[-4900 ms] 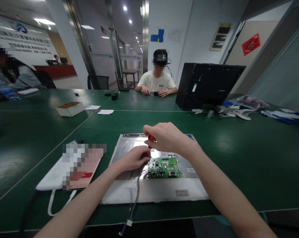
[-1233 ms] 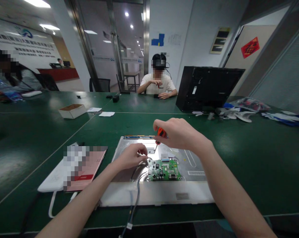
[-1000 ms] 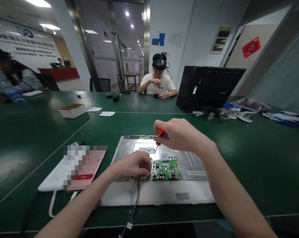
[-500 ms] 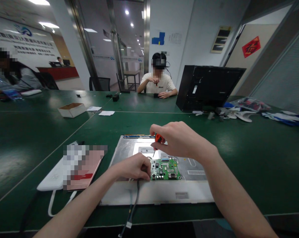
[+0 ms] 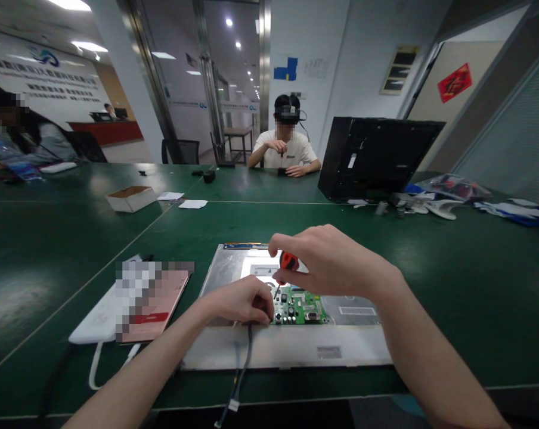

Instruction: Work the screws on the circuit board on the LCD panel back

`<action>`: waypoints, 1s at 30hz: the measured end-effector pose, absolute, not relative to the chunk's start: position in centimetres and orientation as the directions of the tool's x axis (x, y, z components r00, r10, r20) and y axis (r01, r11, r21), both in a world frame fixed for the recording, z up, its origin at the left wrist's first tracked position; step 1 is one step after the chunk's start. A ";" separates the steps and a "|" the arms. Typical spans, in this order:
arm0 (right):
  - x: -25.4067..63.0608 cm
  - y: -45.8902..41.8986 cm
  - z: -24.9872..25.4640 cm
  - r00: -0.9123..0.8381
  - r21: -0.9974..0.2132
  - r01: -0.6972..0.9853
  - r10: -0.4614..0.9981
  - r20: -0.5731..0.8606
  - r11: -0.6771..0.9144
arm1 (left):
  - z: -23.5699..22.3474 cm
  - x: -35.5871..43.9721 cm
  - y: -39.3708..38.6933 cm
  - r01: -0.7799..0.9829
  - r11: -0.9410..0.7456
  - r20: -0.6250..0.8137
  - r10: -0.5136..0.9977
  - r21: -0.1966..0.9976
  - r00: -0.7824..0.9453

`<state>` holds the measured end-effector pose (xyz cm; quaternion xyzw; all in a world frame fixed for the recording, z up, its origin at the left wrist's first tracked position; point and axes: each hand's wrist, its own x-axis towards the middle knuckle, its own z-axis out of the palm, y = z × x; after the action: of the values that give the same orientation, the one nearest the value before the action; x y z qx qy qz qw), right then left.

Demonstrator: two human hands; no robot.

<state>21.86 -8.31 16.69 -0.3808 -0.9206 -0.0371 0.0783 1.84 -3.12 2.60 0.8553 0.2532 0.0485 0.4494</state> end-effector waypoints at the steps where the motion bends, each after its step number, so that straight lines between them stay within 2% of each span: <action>1: 21.8 -8.3 16.7 -0.703 0.003 0.700 0.689 0.174 0.714 | 2.6 1.8 -3.1 0.391 -0.459 -0.150 0.477 0.798 0.866; 6: 21.5 -8.5 16.5 -0.733 -0.027 0.668 0.664 0.149 0.744 | 2.3 1.9 -3.2 0.430 -0.423 -0.195 0.493 0.798 0.848; 12: 21.0 -8.8 16.6 -0.744 -0.041 0.660 0.661 0.102 0.750 | 2.4 2.0 -3.2 0.408 -0.469 -0.141 0.505 0.783 0.852; 22: 20.8 -9.0 16.5 -0.762 -0.037 0.641 0.642 0.088 0.766 | 2.5 2.0 -3.1 0.374 -0.481 -0.145 0.447 0.793 0.883; 30: 20.6 -8.9 16.2 -0.772 -0.037 0.631 0.632 0.062 0.775 | 2.1 1.8 -2.9 0.413 -0.483 -0.178 0.459 0.772 0.870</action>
<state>20.61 -8.86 16.23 -0.3357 -0.9413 0.0070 0.0356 1.81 -2.91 2.07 0.8608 0.2532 0.0264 0.4408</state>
